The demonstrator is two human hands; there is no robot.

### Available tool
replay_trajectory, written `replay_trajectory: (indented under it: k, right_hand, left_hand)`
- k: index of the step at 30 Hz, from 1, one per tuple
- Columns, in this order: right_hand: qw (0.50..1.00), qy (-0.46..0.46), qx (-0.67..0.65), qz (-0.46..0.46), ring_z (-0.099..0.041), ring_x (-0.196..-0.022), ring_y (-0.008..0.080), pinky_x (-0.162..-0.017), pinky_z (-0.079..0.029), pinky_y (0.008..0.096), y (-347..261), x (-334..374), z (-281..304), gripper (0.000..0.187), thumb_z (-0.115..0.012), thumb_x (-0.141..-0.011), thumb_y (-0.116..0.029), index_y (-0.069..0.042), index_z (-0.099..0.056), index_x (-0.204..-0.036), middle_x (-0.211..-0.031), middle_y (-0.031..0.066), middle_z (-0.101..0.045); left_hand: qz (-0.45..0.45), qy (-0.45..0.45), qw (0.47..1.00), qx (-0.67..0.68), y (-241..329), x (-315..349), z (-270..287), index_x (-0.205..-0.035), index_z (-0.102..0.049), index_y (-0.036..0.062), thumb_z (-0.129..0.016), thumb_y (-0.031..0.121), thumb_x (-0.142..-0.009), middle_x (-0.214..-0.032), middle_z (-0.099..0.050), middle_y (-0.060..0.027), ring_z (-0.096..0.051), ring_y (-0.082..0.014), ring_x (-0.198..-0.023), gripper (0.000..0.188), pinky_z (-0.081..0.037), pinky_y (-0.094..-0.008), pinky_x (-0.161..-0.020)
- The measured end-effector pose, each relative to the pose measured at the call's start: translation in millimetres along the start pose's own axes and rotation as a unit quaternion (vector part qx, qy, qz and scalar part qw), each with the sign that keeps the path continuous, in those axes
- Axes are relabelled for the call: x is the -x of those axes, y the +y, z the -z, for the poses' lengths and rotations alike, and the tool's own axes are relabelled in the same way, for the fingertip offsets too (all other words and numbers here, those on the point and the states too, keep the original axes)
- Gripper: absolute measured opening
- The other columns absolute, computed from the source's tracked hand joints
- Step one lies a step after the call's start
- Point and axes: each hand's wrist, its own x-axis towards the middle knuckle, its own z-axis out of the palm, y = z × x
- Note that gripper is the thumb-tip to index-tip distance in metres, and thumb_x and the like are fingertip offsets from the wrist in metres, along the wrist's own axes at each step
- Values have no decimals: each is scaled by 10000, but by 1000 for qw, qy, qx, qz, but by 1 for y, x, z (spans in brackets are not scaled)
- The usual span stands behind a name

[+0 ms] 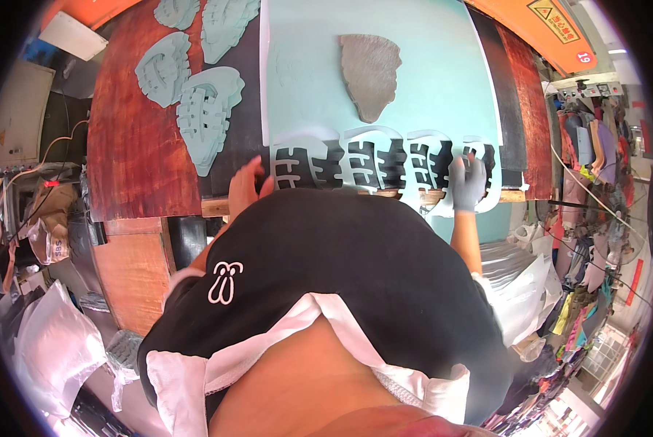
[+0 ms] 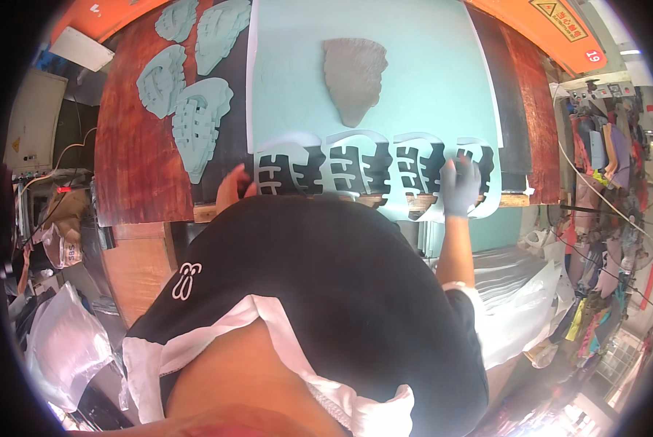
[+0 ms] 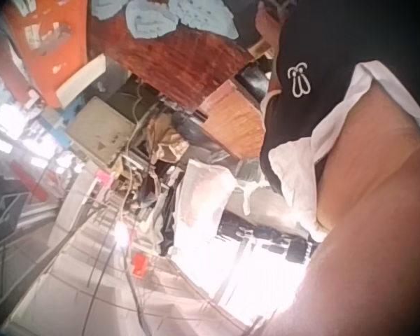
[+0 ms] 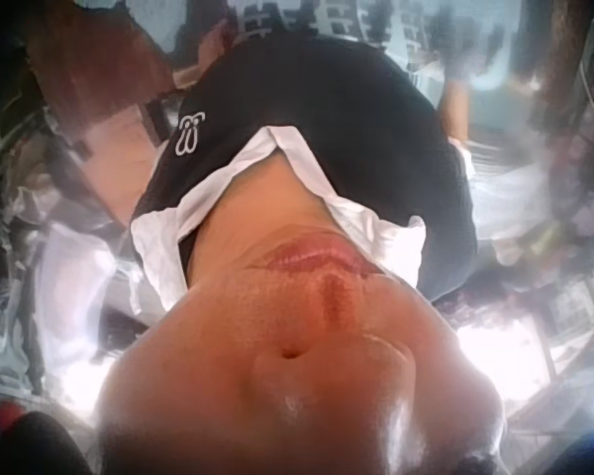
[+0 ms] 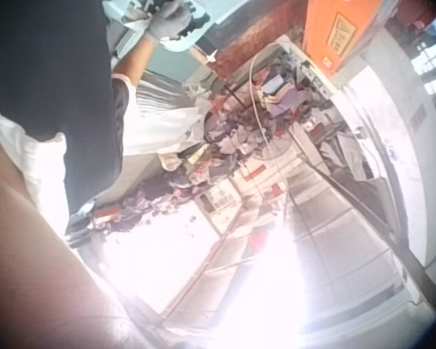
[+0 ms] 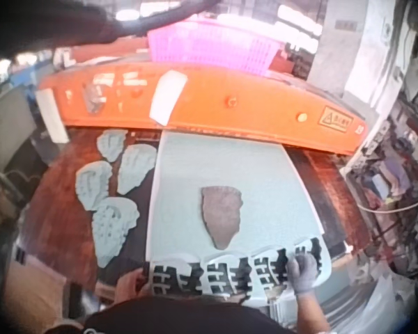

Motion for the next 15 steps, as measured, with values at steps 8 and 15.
replay_trajectory:
  k: [8,15]
  right_hand:
    - [970,175,-13,170,-547,-714,333,-650,-418,412,66,42,-27,181,-531,-836,-197,-23,-581,-842,-745,126,-573]
    - [955,198,-28,219,-539,-646,336,-583,-420,423,63,39,-21,153,-563,-789,-202,-50,-577,-798,-685,131,-543]
  left_hand:
    - [-54,72,996,21,-17,21,-16,-1026,-611,46,-638,100,-800,-681,-568,-80,-558,-240,-602,233,-454,-349,-593]
    - [-128,172,976,-34,-11,24,-22,-970,-632,41,-584,171,-852,-754,-629,-126,-610,-247,-643,181,-485,-334,-616]
